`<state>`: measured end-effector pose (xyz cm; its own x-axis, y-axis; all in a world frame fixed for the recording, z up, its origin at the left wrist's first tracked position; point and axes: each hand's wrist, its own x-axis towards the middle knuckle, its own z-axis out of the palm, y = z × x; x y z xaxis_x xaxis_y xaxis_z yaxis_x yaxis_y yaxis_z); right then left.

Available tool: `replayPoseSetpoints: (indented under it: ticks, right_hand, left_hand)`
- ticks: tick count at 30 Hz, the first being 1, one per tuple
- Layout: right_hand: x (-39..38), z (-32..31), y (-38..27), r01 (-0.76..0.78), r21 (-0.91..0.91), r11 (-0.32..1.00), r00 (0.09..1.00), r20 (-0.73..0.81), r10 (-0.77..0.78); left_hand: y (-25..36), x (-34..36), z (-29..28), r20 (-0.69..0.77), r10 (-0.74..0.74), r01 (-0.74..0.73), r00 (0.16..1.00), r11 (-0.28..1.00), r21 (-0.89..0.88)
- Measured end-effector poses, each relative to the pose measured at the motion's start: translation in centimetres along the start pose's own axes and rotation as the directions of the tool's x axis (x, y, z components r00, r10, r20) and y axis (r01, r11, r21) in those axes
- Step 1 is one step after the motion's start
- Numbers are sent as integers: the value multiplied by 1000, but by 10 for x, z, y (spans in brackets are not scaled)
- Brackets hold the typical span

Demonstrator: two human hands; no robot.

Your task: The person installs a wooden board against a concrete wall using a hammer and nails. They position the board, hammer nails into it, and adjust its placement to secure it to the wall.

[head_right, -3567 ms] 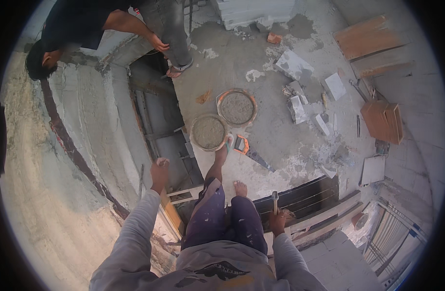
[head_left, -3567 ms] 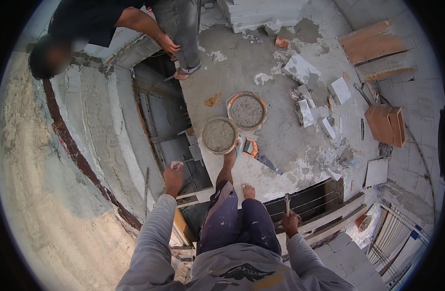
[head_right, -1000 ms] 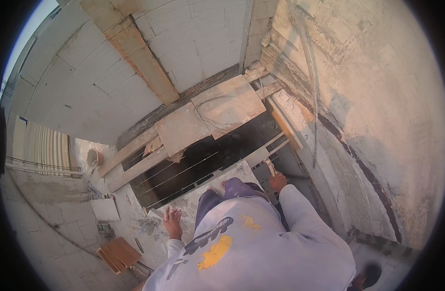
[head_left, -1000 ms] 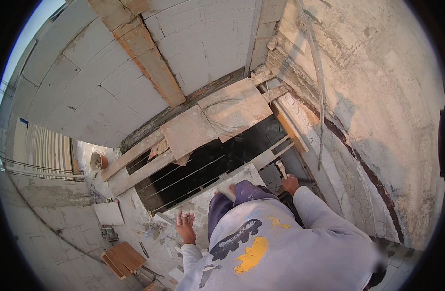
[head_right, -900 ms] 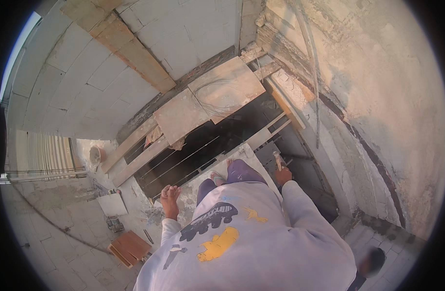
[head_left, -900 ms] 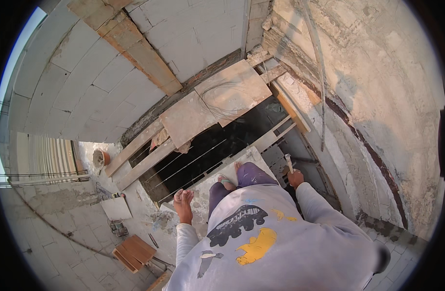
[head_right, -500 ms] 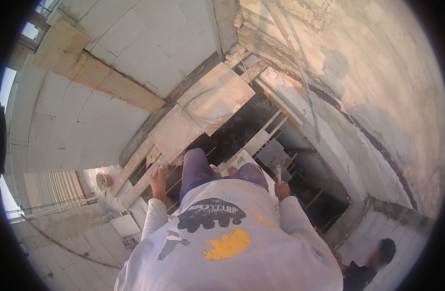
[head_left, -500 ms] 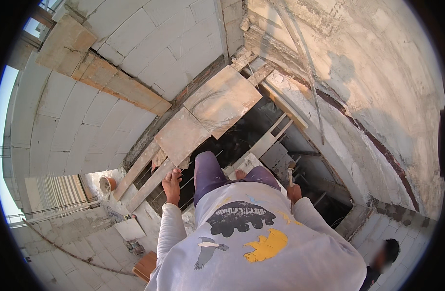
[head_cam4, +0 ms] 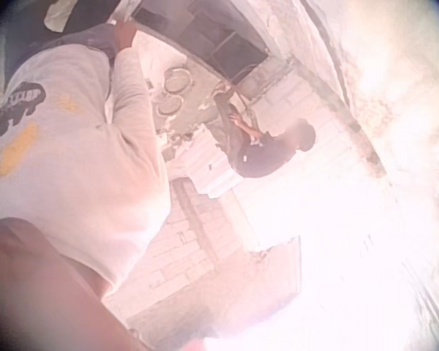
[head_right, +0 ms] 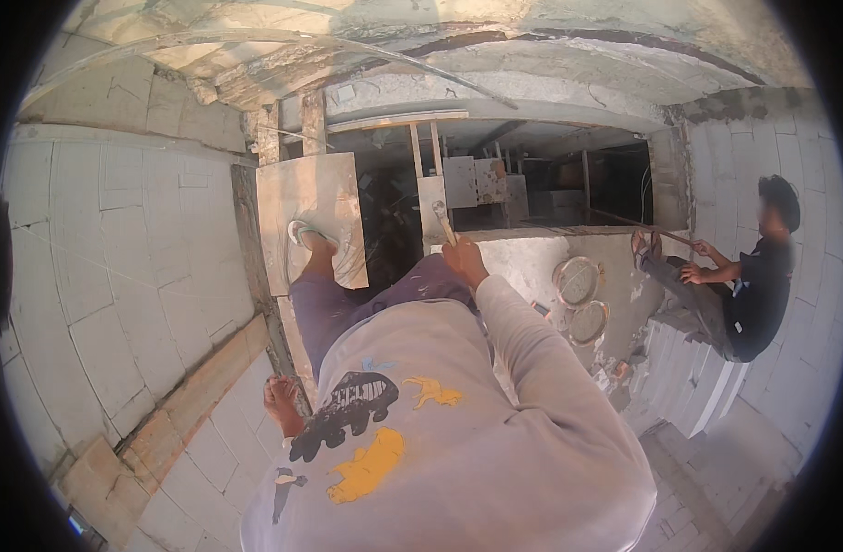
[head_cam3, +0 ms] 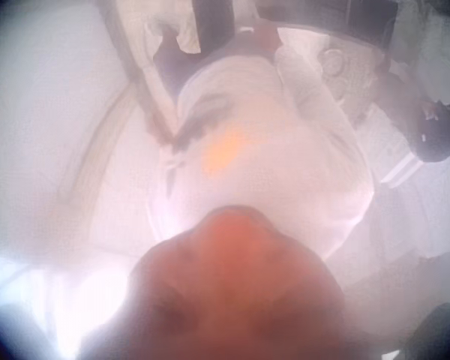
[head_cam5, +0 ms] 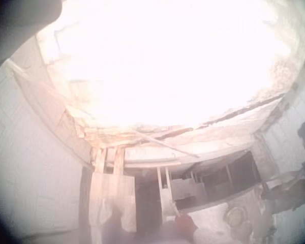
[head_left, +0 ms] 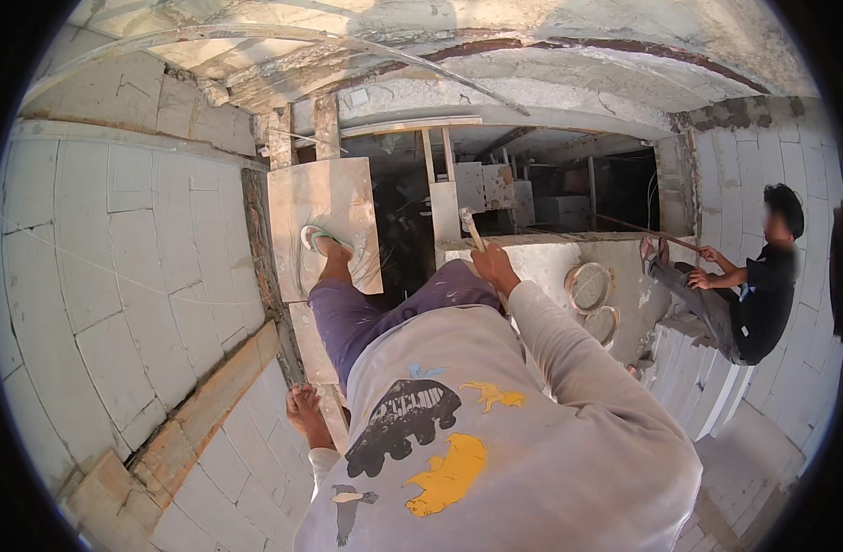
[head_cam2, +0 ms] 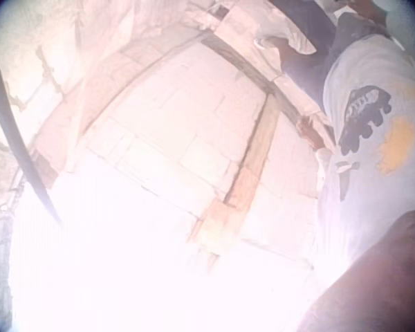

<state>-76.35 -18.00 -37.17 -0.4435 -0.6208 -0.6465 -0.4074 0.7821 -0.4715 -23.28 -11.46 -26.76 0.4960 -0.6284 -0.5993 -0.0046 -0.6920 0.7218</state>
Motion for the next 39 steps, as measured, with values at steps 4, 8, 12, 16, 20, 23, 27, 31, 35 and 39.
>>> replayPoseSetpoints:
  ticks: [4,8,12,16,20,23,27,31,35,39]
  right_hand:
    - [-8,65,-57,-196,27,980,980,17,196]
    - [-8,105,-139,-301,-17,953,953,13,301]
    - [-11,100,-256,-214,32,976,974,-72,216]
    - [4,72,-351,-136,141,981,966,-200,163]
    - [30,6,-473,198,394,897,926,-375,-40]
    - [51,-66,-595,475,366,800,803,-553,-224]
    - [81,-137,-753,792,161,590,558,-582,-591]
    - [102,-136,-884,971,20,237,216,-492,-843]
    - [83,-108,-987,825,481,296,428,-190,-883]
    - [92,-100,-1038,835,505,217,301,-89,-949]
  left_hand:
    - [141,146,-10,82,5,-17,997,989,148]
    - [295,265,-1,207,111,-143,972,979,147]
    - [412,316,23,281,340,-387,898,912,133]
    - [516,301,63,308,534,-574,787,818,49]
    - [604,307,106,302,767,-774,566,620,-124]
    - [645,331,154,251,826,-775,505,562,-289]
    - [674,379,206,136,786,-712,603,608,-352]
    - [762,376,245,75,847,-801,526,523,-292]
    - [854,361,259,25,989,-983,146,148,-107]
    - [914,343,260,16,989,-987,-145,-143,-78]
